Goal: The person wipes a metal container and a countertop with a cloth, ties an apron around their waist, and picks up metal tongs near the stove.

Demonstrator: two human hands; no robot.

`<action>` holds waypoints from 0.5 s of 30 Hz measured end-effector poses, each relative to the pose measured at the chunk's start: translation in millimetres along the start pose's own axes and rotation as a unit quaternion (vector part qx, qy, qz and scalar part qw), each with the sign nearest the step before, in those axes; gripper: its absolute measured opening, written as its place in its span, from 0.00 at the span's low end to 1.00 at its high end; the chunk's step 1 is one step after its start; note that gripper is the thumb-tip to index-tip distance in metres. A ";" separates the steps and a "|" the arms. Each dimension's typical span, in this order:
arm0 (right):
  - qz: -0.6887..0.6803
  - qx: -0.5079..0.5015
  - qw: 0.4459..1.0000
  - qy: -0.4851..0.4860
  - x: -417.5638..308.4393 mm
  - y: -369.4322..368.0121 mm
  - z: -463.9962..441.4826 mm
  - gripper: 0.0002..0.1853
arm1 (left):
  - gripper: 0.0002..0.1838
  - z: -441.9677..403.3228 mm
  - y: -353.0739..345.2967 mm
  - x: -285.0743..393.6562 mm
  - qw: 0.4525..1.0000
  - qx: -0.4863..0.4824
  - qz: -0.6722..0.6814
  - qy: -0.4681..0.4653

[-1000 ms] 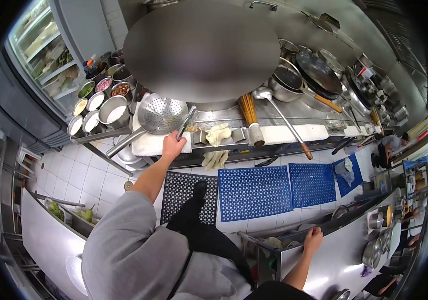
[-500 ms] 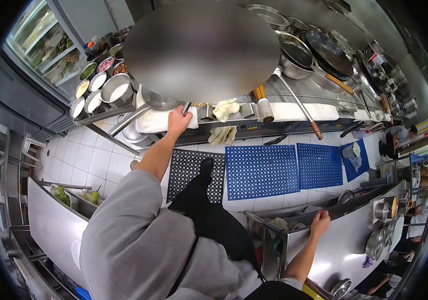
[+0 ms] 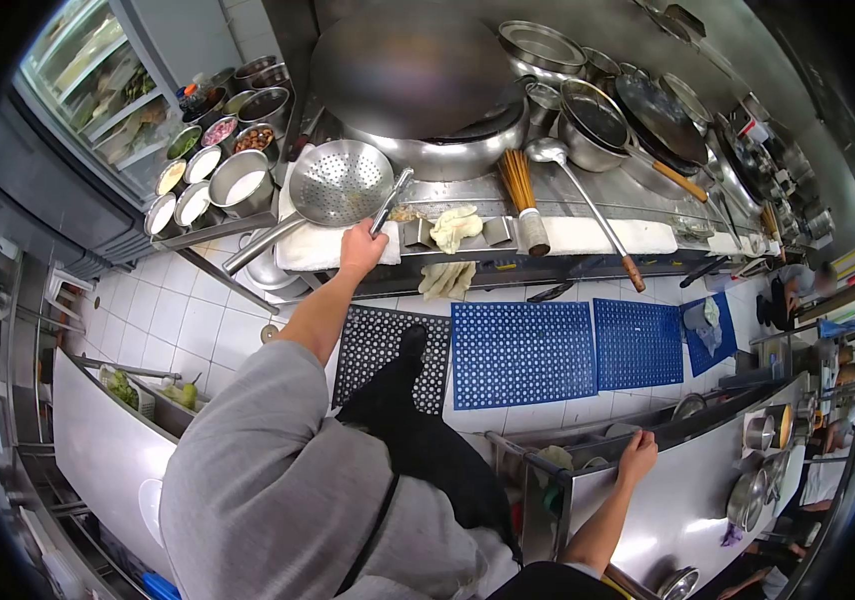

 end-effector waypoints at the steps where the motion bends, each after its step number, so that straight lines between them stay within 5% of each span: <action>1: -0.001 0.000 1.000 0.001 0.1 -0.2 -0.2 0.11 | 0.14 -0.1 0.0 -0.1 1.000 0.000 0.001 -0.002; 15: -0.020 0.006 1.000 0.013 8.7 -5.6 3.0 0.10 | 0.13 -0.9 -0.2 -2.5 1.000 0.006 0.004 -0.016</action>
Point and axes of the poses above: each hand's wrist, its own z-axis away from the middle knuckle, its own y-axis out of the back of the hand, x = y × z, the point moved 2 cm from there along -z, towards the middle knuckle, and after that the axes turned 14 degrees about y, right-handed, at the moved point
